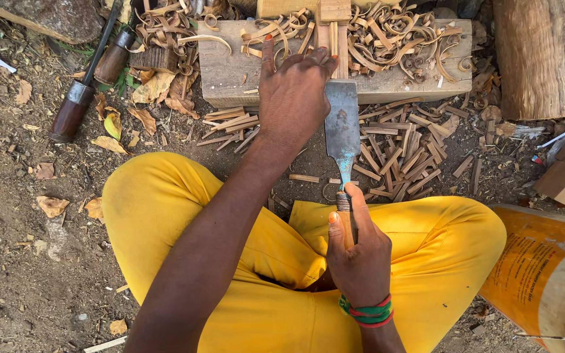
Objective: The person is carving a piece of wood using a large chisel and their hands. They guide the tool along the wood to create shavings and handle small wooden pegs.
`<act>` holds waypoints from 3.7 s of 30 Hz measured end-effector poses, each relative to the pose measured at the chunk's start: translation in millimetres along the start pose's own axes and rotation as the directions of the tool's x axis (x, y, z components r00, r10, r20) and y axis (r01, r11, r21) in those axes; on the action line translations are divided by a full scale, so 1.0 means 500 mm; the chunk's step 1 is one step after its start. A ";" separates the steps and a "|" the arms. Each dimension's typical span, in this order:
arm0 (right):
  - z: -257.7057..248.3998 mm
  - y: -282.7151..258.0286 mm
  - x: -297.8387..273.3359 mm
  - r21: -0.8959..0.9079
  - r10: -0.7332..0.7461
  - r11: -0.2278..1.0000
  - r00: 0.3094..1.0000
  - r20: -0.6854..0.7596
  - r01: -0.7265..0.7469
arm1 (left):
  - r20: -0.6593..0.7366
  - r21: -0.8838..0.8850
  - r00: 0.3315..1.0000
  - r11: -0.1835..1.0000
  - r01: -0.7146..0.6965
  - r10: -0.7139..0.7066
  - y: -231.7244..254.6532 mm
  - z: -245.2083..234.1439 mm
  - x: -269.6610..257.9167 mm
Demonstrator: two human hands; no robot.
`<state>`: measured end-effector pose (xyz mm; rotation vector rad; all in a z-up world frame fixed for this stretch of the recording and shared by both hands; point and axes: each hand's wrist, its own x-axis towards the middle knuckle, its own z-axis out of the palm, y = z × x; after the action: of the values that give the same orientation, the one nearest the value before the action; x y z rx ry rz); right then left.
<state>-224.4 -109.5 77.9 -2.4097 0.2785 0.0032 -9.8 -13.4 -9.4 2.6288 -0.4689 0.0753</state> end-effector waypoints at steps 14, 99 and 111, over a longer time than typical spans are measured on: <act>0.003 -0.017 0.004 -0.024 -0.008 1.000 1.000 0.011 0.009 | -0.098 -0.044 0.995 0.999 -0.023 0.018 0.000 0.014 -0.008; -0.006 0.064 0.022 0.133 0.113 0.986 0.990 -0.087 -0.100 | 0.038 0.102 0.987 0.982 -0.161 0.158 -0.005 -0.040 0.007; -0.009 0.069 0.016 0.099 0.122 0.988 0.992 -0.044 -0.117 | -0.004 0.092 0.988 0.984 -0.153 0.154 -0.015 -0.035 0.015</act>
<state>-223.7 -139.3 58.2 -2.2968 0.4365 -0.0155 0.2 -1.4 3.9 2.6757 -0.6796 0.1651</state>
